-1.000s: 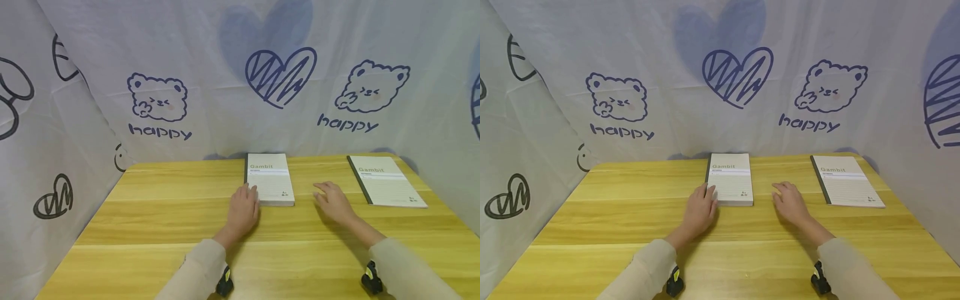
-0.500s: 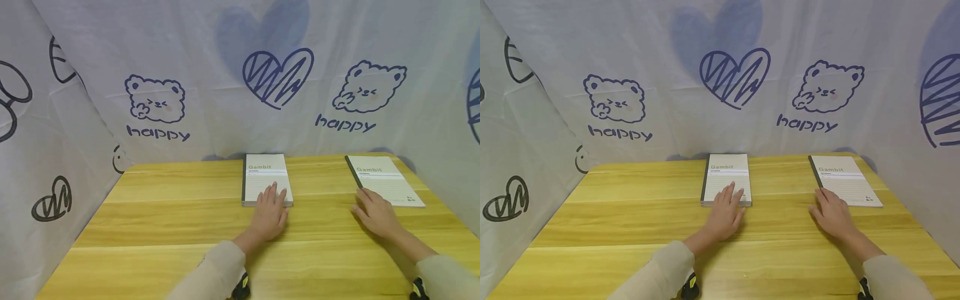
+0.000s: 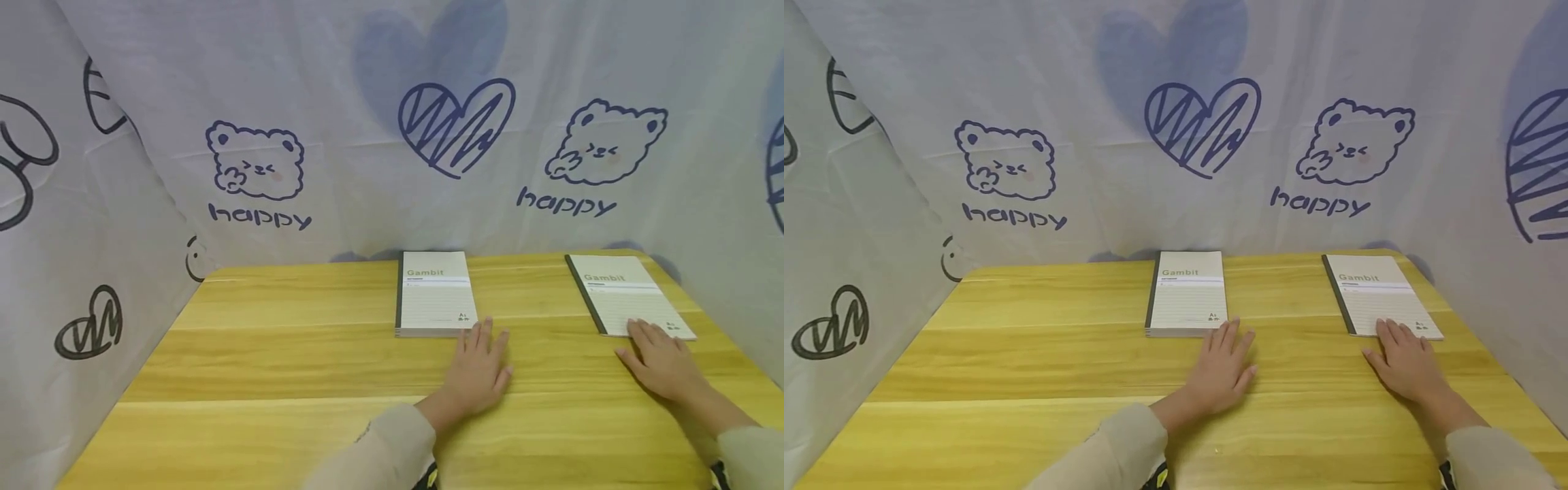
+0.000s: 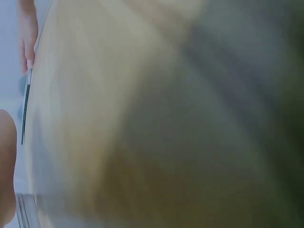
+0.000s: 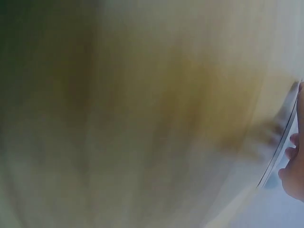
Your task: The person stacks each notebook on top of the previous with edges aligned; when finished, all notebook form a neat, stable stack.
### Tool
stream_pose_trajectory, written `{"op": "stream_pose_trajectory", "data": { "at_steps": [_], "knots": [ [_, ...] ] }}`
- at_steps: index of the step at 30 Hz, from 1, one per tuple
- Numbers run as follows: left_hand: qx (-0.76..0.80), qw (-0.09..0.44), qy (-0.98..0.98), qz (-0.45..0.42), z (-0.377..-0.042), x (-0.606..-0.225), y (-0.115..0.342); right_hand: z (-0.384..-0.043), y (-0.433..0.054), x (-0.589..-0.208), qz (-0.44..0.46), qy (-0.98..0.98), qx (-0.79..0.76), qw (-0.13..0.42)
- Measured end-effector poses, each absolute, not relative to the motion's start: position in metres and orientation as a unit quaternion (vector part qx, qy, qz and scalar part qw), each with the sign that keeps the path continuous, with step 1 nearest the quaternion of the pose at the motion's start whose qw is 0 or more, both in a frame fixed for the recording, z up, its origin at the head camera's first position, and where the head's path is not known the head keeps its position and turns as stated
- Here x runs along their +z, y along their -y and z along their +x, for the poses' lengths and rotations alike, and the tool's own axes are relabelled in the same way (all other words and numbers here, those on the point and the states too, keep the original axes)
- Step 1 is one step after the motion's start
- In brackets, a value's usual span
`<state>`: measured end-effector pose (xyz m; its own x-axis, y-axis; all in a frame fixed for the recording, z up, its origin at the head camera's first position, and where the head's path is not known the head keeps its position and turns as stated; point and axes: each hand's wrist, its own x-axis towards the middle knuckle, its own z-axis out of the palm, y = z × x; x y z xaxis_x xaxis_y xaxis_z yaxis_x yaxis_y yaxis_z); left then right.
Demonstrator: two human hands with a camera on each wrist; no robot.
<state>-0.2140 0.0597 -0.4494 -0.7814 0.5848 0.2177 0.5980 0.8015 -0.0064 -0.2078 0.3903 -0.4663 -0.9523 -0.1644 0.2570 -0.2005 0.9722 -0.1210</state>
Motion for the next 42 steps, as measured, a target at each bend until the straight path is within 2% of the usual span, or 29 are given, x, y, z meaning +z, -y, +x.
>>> {"op": "stream_pose_trajectory", "data": {
  "at_steps": [8, 15, 18, 21, 28, 35, 42],
  "knots": [
    [-0.029, 0.087, 0.943, -0.319, -0.21, -0.452, -0.087, -0.201, -0.419, -0.468, 0.066, 0.991, 0.067, 0.09],
    [-0.026, -0.001, 0.95, -0.31, -0.207, -0.449, -0.107, -0.198, -0.426, -0.461, 0.042, 0.996, 0.066, 0.031],
    [-0.032, -0.019, 0.95, -0.311, -0.207, -0.448, -0.113, -0.2, -0.423, -0.458, 0.037, 0.997, 0.06, 0.02],
    [-0.014, -0.016, 0.949, -0.314, -0.209, -0.447, -0.118, -0.201, -0.421, -0.457, 0.043, 0.997, 0.06, 0.021],
    [0.096, 0.029, 0.954, -0.284, -0.219, -0.435, -0.132, -0.2, -0.42, -0.456, 0.067, 0.994, 0.079, 0.035],
    [0.098, 0.0, 0.949, -0.299, -0.221, -0.436, -0.139, -0.197, -0.416, -0.456, 0.102, 0.987, 0.112, 0.045],
    [0.155, 0.02, 0.935, -0.32, -0.221, -0.44, -0.142, -0.197, -0.404, -0.455, 0.109, 0.981, 0.16, 0.017]
  ]
}}
